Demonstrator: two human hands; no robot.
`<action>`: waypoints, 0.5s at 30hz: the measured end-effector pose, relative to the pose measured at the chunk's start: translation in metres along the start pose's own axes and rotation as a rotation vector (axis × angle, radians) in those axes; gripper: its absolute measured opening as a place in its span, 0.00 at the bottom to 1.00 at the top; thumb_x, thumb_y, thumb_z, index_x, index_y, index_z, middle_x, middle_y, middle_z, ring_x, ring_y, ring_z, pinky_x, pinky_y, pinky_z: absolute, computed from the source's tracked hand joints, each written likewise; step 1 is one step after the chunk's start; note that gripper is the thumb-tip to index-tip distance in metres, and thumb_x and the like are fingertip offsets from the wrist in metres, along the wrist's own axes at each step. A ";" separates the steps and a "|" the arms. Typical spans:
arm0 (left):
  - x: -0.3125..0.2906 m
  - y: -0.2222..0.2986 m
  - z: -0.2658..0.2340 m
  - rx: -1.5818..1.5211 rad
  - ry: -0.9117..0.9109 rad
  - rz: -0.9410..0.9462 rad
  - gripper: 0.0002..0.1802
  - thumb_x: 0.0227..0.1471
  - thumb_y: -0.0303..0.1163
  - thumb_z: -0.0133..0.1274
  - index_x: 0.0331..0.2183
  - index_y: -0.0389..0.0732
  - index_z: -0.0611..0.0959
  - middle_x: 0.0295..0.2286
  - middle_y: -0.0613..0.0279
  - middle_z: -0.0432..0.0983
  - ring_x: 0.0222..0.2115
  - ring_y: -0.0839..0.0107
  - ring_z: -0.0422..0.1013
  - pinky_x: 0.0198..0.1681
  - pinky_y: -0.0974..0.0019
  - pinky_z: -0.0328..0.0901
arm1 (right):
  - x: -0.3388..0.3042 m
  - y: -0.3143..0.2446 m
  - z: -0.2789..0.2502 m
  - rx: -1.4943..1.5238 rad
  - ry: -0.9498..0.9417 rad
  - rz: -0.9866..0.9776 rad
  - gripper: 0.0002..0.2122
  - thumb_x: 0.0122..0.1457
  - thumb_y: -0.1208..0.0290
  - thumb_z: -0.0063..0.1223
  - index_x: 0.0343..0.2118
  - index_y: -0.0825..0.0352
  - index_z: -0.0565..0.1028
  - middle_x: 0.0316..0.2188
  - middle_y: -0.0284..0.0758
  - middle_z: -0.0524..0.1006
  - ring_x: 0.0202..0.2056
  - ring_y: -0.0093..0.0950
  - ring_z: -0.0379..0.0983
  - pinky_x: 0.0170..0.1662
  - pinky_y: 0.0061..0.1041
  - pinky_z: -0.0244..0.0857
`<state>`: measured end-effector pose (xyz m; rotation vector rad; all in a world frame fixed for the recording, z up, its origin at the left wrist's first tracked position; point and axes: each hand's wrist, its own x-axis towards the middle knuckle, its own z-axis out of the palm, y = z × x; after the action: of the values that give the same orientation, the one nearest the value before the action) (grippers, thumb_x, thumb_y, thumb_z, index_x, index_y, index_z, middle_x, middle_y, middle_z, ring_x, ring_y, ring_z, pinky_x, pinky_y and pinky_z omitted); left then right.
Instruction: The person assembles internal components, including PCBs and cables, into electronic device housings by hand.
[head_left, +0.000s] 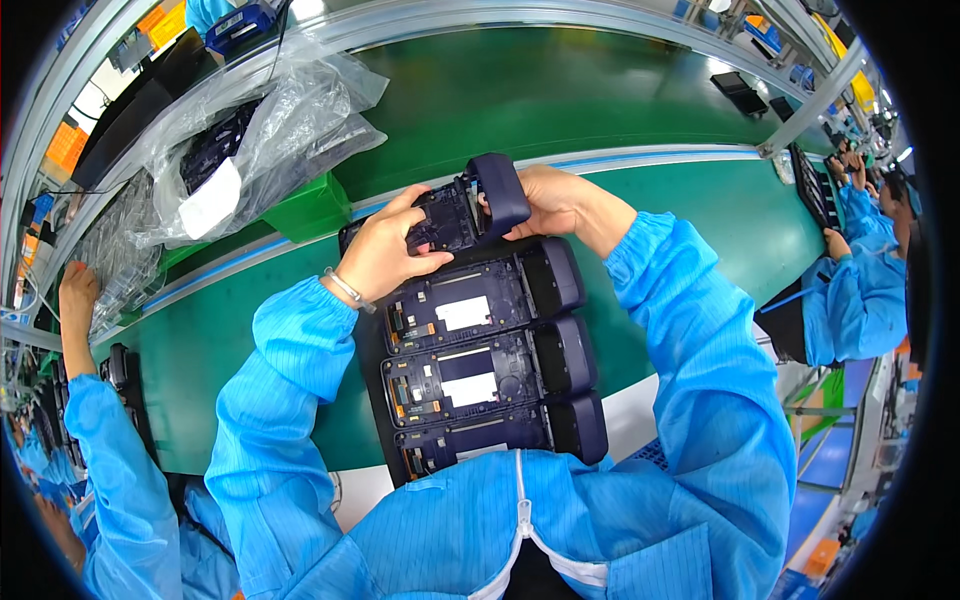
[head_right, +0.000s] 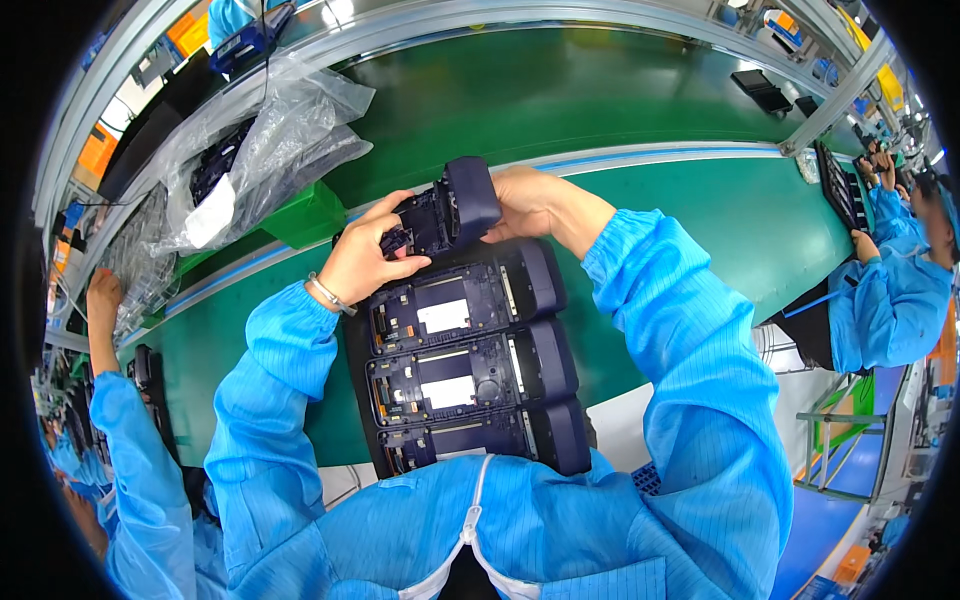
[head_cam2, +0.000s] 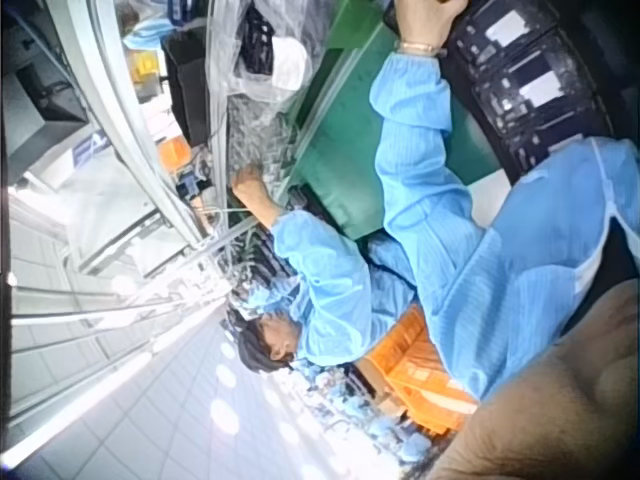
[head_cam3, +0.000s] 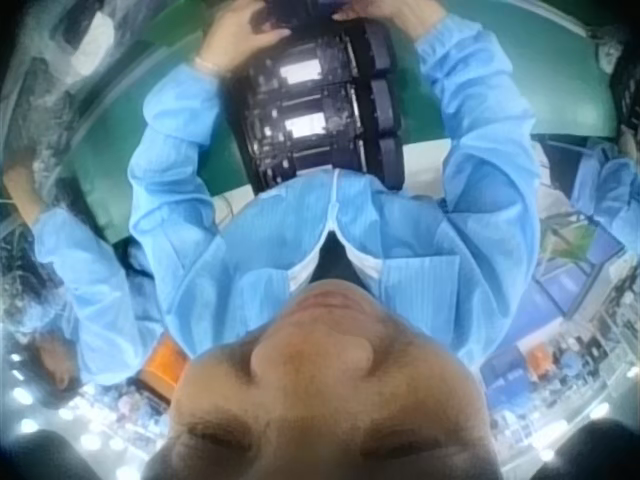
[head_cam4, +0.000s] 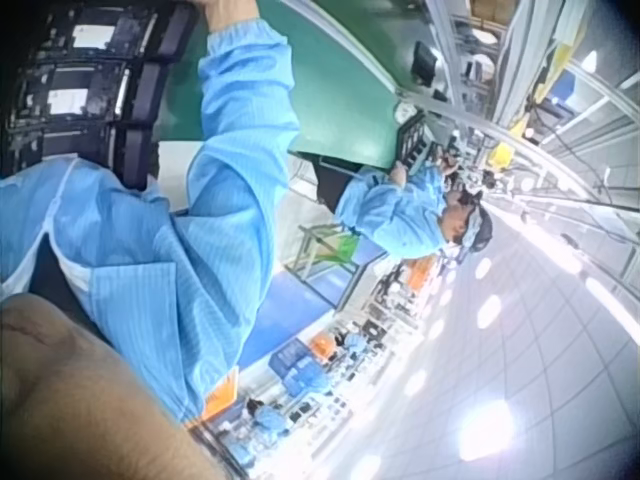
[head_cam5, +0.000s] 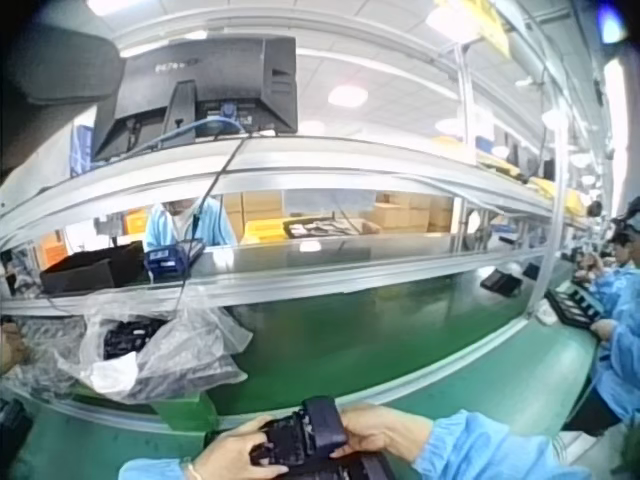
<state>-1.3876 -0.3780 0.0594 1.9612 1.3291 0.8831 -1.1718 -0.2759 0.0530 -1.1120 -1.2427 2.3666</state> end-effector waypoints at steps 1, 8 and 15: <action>0.000 -0.002 0.001 -0.002 -0.003 -0.001 0.18 0.33 0.30 0.64 0.16 0.33 0.69 0.49 0.51 0.63 0.35 0.64 0.70 0.38 0.68 0.64 | 0.000 -0.001 0.003 0.007 0.038 -0.002 0.08 0.49 0.70 0.56 0.34 0.62 0.73 0.29 0.28 0.74 0.30 0.22 0.70 0.33 0.24 0.66; -0.003 -0.012 -0.002 0.047 0.037 0.084 0.17 0.32 0.29 0.63 0.18 0.31 0.70 0.48 0.51 0.64 0.41 0.61 0.68 0.41 0.67 0.63 | 0.010 0.004 0.015 0.043 0.021 -0.070 0.10 0.45 0.74 0.61 0.31 0.65 0.73 0.27 0.31 0.73 0.27 0.23 0.70 0.30 0.24 0.66; 0.011 -0.015 0.009 0.171 0.050 0.183 0.17 0.33 0.29 0.63 0.22 0.31 0.71 0.48 0.50 0.64 0.42 0.61 0.68 0.42 0.67 0.62 | 0.020 0.015 -0.011 0.029 -0.022 -0.158 0.09 0.47 0.79 0.57 0.33 0.69 0.72 0.30 0.36 0.75 0.31 0.27 0.74 0.33 0.29 0.71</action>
<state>-1.3856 -0.3639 0.0450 2.2349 1.3059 0.9349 -1.1753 -0.2677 0.0271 -0.9447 -1.2501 2.2770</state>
